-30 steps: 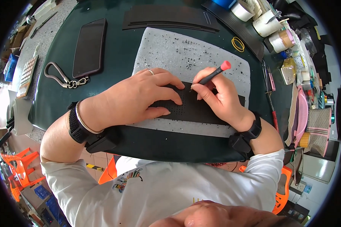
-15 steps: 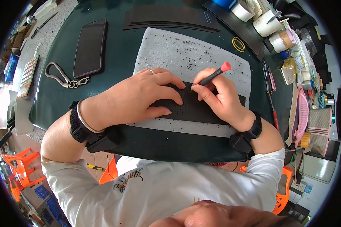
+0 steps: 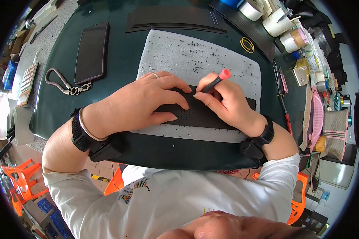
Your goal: The person uses a small tool to press into a series of holes on a black rectangular piece of material, then uses the tool to pry out small pieces of debris from the holes.
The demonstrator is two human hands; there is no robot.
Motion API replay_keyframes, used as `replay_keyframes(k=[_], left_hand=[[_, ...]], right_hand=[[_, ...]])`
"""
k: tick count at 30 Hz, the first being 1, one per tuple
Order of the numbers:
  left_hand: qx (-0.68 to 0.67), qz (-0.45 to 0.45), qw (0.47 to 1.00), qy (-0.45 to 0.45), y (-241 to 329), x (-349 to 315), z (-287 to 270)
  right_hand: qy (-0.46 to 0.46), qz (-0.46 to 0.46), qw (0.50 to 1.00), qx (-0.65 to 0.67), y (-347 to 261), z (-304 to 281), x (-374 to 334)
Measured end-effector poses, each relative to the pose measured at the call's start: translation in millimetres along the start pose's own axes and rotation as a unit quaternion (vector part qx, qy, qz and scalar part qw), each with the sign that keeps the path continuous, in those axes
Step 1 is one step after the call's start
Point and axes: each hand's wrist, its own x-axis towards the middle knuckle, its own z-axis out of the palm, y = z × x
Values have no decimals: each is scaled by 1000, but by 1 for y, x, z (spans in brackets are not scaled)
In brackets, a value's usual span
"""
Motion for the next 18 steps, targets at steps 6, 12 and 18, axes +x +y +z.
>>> replay_keyframes(k=[6,12,18], left_hand=[[-6,-4,1000,-2,1,0,-1],[-10,-7,1000,4,3,0,-2],[-13,-4,1000,2,2,0,-1]], right_hand=[[21,40,997,55,1,2,-3],[6,-24,1000,2,2,2,1],[26,2,999,45,4,3,-2]])
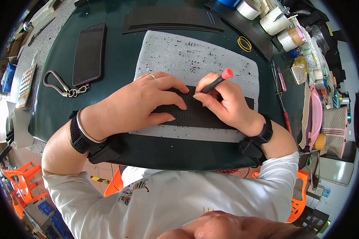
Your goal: The person uses a small tool to press into a series of holes on a black rectangular piece of material, then uses the tool to pry out small pieces of debris from the holes.
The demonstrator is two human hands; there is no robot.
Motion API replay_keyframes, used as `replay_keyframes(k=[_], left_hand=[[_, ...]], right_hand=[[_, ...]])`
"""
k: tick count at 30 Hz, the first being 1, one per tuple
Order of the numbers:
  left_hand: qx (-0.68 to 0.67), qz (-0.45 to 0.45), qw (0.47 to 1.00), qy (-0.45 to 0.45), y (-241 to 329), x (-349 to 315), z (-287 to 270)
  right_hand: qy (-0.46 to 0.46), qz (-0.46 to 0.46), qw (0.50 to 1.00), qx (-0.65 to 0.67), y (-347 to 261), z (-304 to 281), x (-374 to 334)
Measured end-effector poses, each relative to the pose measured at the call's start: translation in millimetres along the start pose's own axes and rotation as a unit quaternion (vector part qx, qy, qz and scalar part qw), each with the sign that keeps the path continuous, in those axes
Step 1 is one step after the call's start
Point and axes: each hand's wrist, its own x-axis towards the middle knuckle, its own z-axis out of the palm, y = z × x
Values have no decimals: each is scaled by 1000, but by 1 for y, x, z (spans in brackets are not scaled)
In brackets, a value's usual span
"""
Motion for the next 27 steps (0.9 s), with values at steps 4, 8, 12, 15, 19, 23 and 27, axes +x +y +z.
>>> replay_keyframes(k=[4,8,12,15,19,23,27], left_hand=[[-5,1,1000,2,0,0,0],[2,0,1000,1,0,1,-1],[-1,-3,1000,-3,0,1,-1],[2,-5,1000,-2,1,0,-1],[0,-4,1000,1,1,1,-2],[-5,-8,1000,-5,1,2,-2],[-3,-8,1000,-7,1,2,-2]], right_hand=[[-30,-25,999,-33,-4,-3,2],[-22,6,1000,-10,-3,-1,-1],[-4,18,1000,25,-1,0,-3],[-8,3,1000,19,-1,0,-1],[-24,-49,998,-25,2,0,1],[-20,-22,999,-18,-3,-1,0],[-30,-28,999,-12,-4,-2,1]])
